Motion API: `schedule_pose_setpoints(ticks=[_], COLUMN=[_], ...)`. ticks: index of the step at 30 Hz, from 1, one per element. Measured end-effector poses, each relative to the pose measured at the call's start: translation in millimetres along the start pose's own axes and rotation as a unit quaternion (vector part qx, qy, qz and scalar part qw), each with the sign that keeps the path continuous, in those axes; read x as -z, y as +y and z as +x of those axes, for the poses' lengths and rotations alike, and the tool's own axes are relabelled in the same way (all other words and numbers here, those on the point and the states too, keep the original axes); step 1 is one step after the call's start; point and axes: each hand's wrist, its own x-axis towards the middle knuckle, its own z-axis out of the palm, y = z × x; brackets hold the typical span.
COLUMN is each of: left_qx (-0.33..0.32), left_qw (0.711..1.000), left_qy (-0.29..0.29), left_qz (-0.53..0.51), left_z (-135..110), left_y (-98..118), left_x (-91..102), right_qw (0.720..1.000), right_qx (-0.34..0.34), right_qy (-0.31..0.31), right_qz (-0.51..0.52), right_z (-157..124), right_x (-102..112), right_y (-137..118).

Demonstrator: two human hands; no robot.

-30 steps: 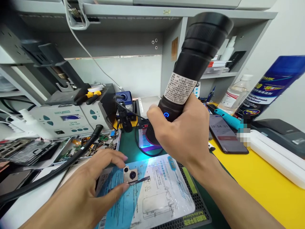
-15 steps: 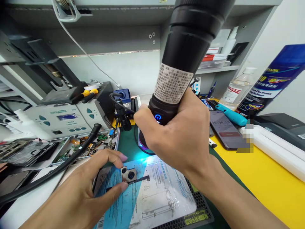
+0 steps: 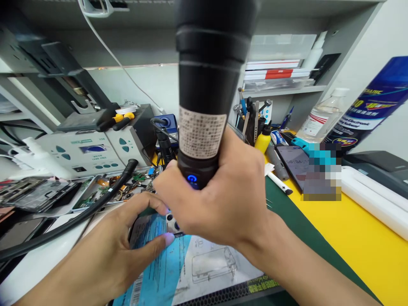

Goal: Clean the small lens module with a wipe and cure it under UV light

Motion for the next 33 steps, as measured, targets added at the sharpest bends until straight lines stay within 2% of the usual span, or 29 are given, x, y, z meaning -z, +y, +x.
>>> schedule_pose_setpoints(ticks=[5,9,13,20,27,30,33], left_qx=[-0.025,-0.022,-0.001,-0.038,0.039,0.036,0.004], left_qw=[1.000,0.999,0.999,0.997,0.997,0.997,0.999], left_qy=[0.014,0.021,0.001,0.010,-0.032,-0.031,-0.002], left_qz=[0.001,-0.023,-0.032,-0.059,-0.058,-0.060,-0.049], left_z=[0,-2,-2,1,-4,-4,-4], left_y=[0,2,3,5,13,13,12], left_x=[0.6,-0.6,-0.9,3.2,5.6,4.4,4.1], right_qw=[0.998,0.996,0.995,0.996,0.994,0.996,0.996], right_qx=[0.042,0.078,0.101,0.087,0.103,0.073,0.021], right_qy=[-0.032,-0.042,-0.027,-0.015,0.025,0.058,0.080], right_qz=[0.025,0.019,0.003,0.012,0.011,0.002,0.025], right_z=[-13,-19,-17,-19,-16,-12,-10], right_x=[-8,-13,-12,-11,-13,-12,-10], right_y=[-8,-6,-3,-8,-1,0,-4])
